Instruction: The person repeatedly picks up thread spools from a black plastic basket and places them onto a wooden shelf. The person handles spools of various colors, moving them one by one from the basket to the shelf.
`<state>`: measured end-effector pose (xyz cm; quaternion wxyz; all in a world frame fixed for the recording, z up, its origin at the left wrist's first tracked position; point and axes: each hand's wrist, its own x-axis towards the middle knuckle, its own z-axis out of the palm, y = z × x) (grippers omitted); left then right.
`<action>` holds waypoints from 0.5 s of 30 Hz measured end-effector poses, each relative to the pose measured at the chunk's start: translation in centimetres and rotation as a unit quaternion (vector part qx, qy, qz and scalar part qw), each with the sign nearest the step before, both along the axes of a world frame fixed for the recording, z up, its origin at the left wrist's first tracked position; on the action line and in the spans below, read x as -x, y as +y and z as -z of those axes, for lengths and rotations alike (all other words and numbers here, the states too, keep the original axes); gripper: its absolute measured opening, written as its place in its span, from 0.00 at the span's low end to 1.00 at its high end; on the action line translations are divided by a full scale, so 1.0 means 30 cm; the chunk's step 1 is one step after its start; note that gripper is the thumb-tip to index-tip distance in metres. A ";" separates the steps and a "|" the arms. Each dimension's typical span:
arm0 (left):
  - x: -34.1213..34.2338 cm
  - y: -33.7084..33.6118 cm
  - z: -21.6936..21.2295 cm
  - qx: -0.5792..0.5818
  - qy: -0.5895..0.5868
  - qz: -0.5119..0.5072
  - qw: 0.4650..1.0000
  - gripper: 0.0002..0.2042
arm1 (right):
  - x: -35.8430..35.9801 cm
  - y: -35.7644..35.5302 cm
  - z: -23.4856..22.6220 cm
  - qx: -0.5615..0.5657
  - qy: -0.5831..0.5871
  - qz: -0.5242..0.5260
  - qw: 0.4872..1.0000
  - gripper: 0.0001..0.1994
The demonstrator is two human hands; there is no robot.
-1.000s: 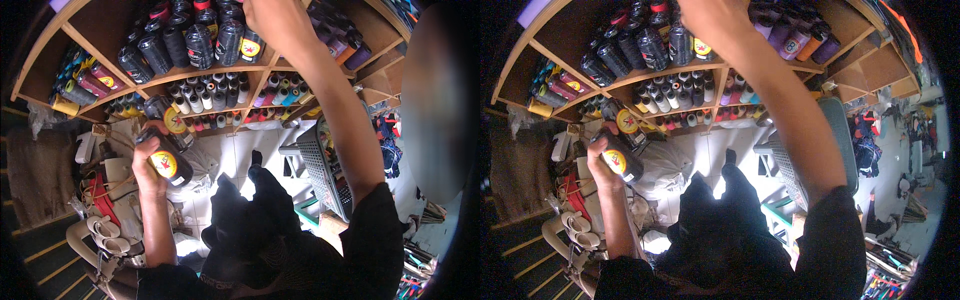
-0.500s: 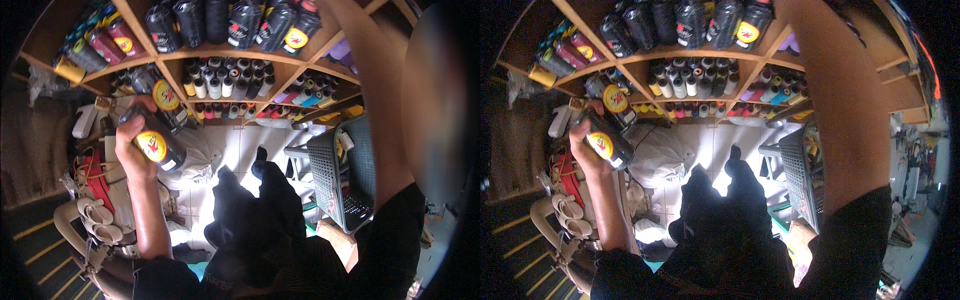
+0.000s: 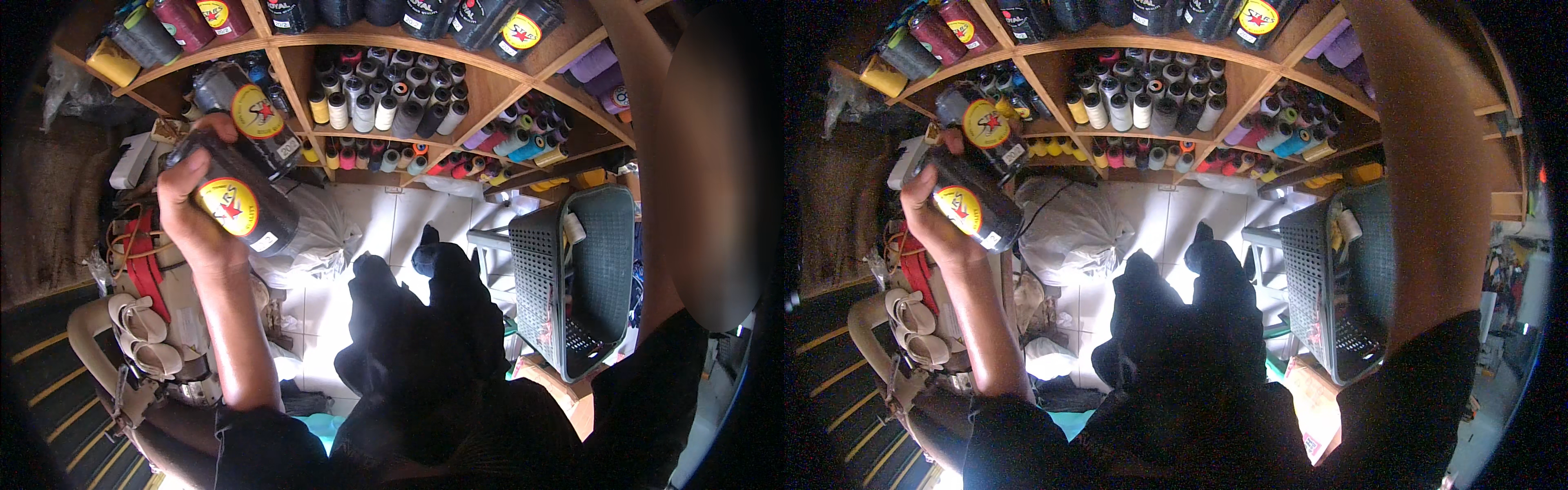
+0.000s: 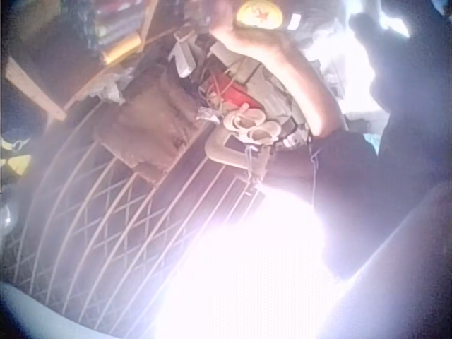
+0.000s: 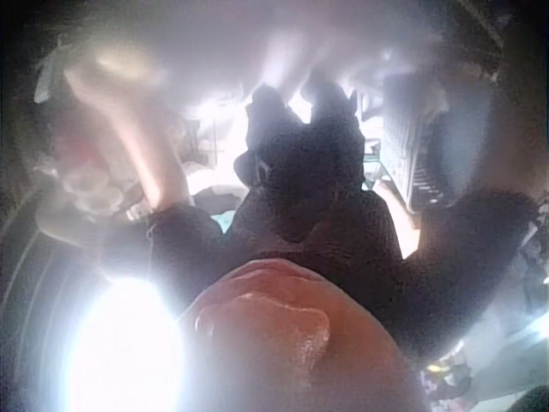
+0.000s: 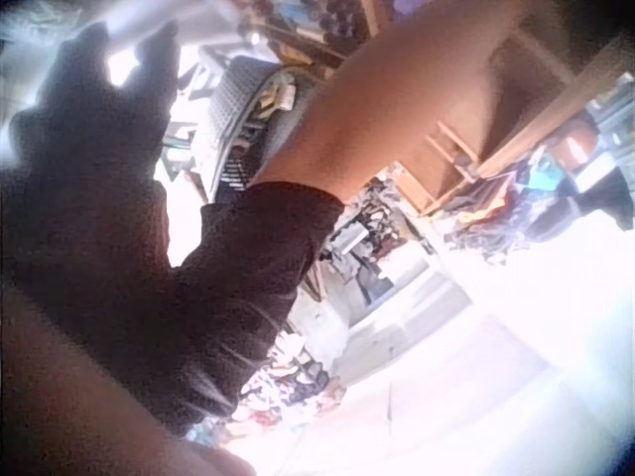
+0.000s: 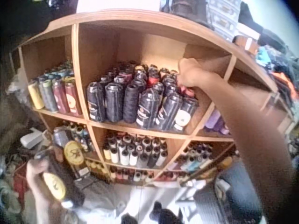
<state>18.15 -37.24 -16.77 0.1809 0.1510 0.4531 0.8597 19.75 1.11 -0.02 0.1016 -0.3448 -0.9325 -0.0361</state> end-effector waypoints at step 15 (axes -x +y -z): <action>-0.086 0.125 -0.049 -0.004 -0.047 0.208 0.977 0.25 | -0.320 -0.376 0.214 0.262 0.268 -0.277 0.885 0.14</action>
